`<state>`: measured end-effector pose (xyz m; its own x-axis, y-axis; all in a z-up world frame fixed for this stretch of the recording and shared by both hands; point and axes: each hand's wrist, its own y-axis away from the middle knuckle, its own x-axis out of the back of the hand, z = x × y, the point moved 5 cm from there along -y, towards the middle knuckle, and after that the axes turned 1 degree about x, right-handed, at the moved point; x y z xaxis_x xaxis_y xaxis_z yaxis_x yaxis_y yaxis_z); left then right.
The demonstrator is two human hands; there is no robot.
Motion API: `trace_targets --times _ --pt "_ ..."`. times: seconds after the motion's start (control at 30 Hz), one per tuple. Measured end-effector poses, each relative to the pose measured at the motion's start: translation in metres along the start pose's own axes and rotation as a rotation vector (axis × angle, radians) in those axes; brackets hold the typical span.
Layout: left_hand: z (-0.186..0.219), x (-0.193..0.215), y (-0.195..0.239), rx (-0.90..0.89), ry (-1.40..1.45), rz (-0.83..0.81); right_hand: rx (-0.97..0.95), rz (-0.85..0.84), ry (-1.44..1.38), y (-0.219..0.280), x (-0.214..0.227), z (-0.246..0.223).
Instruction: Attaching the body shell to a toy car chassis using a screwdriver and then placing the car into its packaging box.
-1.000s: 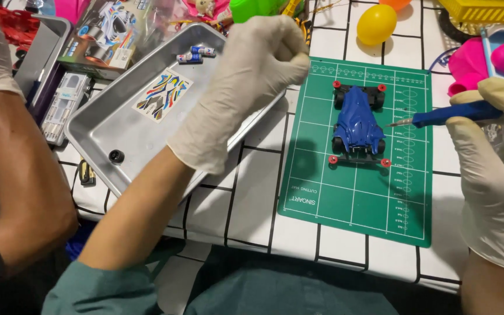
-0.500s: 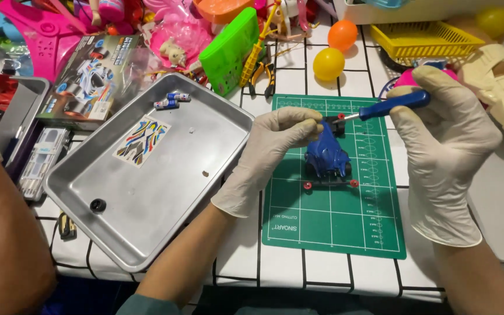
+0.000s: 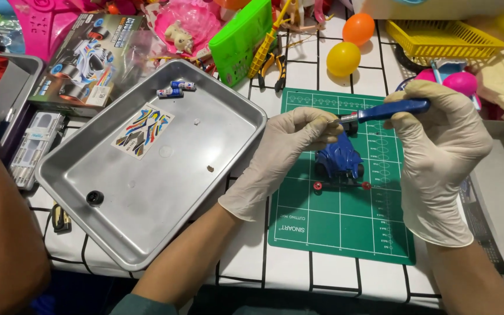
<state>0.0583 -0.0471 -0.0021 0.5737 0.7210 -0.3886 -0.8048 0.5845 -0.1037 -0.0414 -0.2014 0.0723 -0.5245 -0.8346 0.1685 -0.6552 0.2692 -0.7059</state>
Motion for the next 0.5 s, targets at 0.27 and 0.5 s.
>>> trace_targets --times 0.27,0.5 --pt "-0.0008 0.0021 -0.0011 -0.040 -0.011 -0.008 0.025 -0.032 0.017 0.0011 0.0031 0.0006" --pt "0.0024 0.0021 -0.0010 -0.140 -0.073 -0.057 0.106 -0.079 0.068 0.0025 0.0066 0.0009"
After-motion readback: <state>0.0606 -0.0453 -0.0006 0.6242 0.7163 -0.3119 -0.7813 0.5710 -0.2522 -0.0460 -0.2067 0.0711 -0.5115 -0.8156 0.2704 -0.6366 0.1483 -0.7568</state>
